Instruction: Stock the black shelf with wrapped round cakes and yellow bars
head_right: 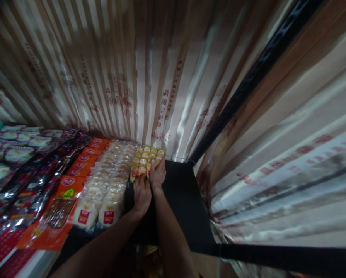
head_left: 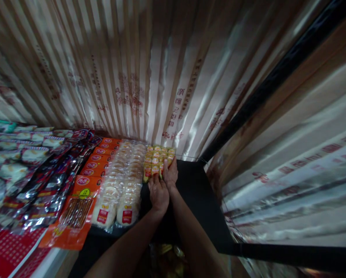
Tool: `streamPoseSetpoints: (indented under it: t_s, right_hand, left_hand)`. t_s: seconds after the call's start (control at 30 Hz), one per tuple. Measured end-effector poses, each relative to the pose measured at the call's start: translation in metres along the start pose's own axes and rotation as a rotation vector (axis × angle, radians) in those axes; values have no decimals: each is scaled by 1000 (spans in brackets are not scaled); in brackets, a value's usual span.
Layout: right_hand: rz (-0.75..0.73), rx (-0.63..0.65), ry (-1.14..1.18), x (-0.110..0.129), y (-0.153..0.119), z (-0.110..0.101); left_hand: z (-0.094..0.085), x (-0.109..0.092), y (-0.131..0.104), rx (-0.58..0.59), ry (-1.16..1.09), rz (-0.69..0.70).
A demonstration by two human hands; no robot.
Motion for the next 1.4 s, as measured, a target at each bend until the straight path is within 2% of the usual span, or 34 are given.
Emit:
streamPoseSetpoints:
  t_s: [0.1, 0.4, 0.53, 0.67, 0.9, 1.03, 1.2, 1.3, 1.4]
  right_hand:
    - [0, -32, -18, 2, -1, 1]
    - [-35, -79, -16, -1, -3, 0]
    - [-39, -103, -22, -3, -4, -1]
    - [-70, -108, 33, -4, -4, -3]
    - [-7, -202, 129, -11, -19, -20]
    - [29, -199, 162, -11, -45, -42]
    - [55, -219, 234, -7, -97, -75]
    - [76, -233, 294, -4, -138, -91]
    - [106, -254, 293, -5, -182, -103]
  left_hand:
    - [2, 2, 1, -1, 17, 37]
    - [-6, 2, -5, 4, 21, 52]
    - [-6, 4, -5, 31, 26, 15]
    - [-6, 4, -6, 19, 25, 41]
    - [-6, 2, -19, 8, -6, 56]
    - [-10, 0, -39, 85, -7, 74]
    - [-20, 5, -72, 216, -29, 93]
    - [-29, 17, -96, 276, -65, 177]
    - [-45, 35, -122, 368, -82, 318]
Point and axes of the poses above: each hand's wrist, its own y-axis towards the middle knuckle, its own z-axis out of the palm, x = y × z, the point moved 1 cm from there along y, towards the middle knuckle, and after that the axes turned 7 degrees about -z, right-handed, at the moved point
